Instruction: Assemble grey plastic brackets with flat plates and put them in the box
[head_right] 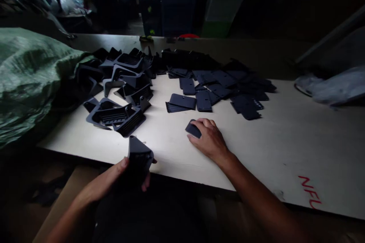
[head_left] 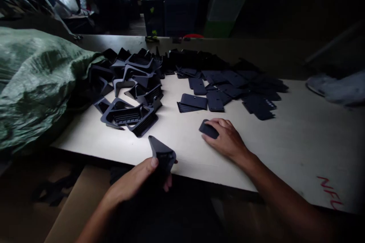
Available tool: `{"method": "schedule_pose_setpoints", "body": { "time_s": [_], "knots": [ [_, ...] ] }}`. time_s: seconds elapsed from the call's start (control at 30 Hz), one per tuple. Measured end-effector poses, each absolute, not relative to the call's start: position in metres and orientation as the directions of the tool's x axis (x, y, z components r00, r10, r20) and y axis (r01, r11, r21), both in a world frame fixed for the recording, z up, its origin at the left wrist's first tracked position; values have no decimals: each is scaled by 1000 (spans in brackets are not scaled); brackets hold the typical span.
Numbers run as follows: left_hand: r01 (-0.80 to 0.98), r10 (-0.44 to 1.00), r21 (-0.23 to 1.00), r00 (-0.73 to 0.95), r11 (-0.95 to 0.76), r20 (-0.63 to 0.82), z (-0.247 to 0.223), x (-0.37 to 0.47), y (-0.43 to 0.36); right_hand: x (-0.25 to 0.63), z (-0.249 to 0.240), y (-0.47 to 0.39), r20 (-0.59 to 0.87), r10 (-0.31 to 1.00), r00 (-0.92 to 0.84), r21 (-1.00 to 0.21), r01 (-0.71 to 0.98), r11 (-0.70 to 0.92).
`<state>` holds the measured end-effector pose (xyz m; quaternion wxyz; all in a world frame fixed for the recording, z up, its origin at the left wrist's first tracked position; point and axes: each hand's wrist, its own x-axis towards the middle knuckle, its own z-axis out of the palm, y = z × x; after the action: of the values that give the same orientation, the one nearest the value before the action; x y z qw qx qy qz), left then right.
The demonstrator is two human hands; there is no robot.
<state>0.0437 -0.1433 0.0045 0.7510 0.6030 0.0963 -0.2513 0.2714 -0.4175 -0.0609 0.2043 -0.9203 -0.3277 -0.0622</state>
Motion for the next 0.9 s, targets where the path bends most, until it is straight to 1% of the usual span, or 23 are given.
{"method": "schedule_pose_setpoints", "body": {
  "time_s": [0.1, 0.2, 0.27, 0.33, 0.4, 0.43, 0.5, 0.53, 0.57, 0.63, 0.7, 0.8, 0.9],
  "knots": [
    [455, -273, 829, 884, 324, -378, -3, 42, -142, 276, -59, -427, 201, 599, 775, -306, 631, -713],
    [391, -186, 783, 920, 484, -345, -12, 42, -143, 289, -60, -446, 62, 619, 783, -284, 608, -741],
    [353, -135, 738, 931, 575, -340, -17, 44, -146, 295, -60, -454, 5, 634, 773, -297, 607, -737],
    [290, -110, 653, 947, 699, -303, -21, 46, -149, 292, -58, -452, -10, 619, 785, -378, 571, -729],
    [183, -52, 552, 968, 814, -245, -25, 50, -152, 276, -49, -439, 0, 574, 819, -524, 489, -698],
    [114, 6, 515, 974, 850, -225, -27, 52, -153, 263, -42, -429, 16, 555, 832, -608, 449, -655],
    [-13, 132, 478, 968, 878, -215, -31, 56, -154, 230, -24, -406, 75, 580, 811, -741, 435, -512],
    [-59, 183, 472, 958, 880, -222, -32, 58, -154, 212, -14, -393, 119, 603, 789, -780, 450, -435],
    [-89, 221, 469, 947, 879, -234, -33, 59, -153, 194, -6, -379, 175, 615, 769, -791, 482, -378],
    [-121, 270, 466, 925, 876, -268, -32, 62, -152, 164, 7, -353, 283, 632, 722, -761, 570, -311],
    [-140, 317, 478, 895, 867, -313, -29, 64, -152, 145, 10, -330, 344, 657, 671, -728, 632, -264],
    [-146, 361, 508, 861, 849, -357, -22, 67, -153, 133, 5, -306, 364, 683, 633, -708, 665, -239],
    [-160, 391, 537, 852, 828, -349, -20, 67, -155, 130, -3, -295, 363, 687, 629, -707, 667, -237]
  ]
}}
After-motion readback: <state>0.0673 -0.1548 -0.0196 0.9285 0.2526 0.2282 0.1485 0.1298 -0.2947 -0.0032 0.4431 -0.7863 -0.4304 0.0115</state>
